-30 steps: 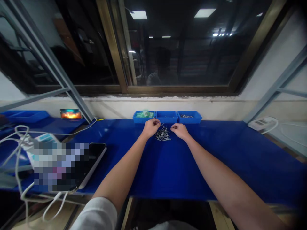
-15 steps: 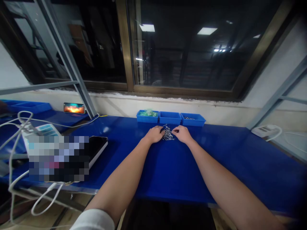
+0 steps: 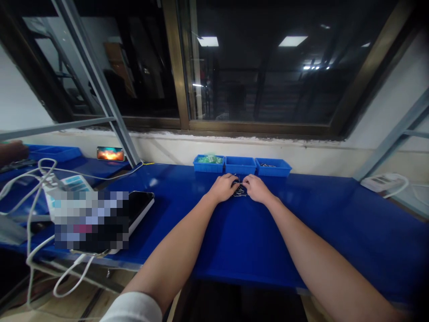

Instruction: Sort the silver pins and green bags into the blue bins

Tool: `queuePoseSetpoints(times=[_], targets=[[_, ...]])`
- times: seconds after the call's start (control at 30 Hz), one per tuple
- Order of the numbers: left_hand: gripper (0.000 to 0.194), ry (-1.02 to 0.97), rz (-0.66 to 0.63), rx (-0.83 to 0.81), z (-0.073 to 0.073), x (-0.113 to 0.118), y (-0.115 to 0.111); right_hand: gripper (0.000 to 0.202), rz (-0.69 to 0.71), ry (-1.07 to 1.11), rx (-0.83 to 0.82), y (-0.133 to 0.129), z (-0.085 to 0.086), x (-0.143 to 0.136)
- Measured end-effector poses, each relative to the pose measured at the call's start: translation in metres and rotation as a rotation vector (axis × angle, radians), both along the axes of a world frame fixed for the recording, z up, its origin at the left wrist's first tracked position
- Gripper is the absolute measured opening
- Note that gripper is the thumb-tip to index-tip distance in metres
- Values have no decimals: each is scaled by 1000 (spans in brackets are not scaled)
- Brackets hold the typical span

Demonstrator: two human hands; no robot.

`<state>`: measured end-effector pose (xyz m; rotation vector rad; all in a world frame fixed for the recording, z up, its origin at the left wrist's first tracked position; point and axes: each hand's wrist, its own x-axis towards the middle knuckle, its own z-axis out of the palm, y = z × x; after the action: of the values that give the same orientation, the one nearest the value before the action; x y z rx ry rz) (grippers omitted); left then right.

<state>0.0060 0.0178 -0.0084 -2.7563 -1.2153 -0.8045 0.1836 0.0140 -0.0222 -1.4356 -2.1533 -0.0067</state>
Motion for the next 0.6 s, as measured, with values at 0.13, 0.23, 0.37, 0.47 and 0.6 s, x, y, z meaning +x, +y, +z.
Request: queuePoseSetpoints(times=[0.13, 0.23, 0.37, 0.47, 0.6], targets=[[22, -2, -16, 16, 5, 1, -1, 13, 66, 95, -4, -6, 6, -5], [21, -58, 14, 16, 6, 2, 0, 11, 98, 328, -60, -7, 8, -8], [23, -162, 61, -20, 8, 3, -2, 16, 198, 732, -157, -5, 8, -11], [24, -195, 61, -61, 9, 4, -6, 24, 202, 926, -220, -5, 9, -12], [29, -193, 41, -122, 12, 8, -12, 25, 176, 1047, -289, -7, 11, -10]])
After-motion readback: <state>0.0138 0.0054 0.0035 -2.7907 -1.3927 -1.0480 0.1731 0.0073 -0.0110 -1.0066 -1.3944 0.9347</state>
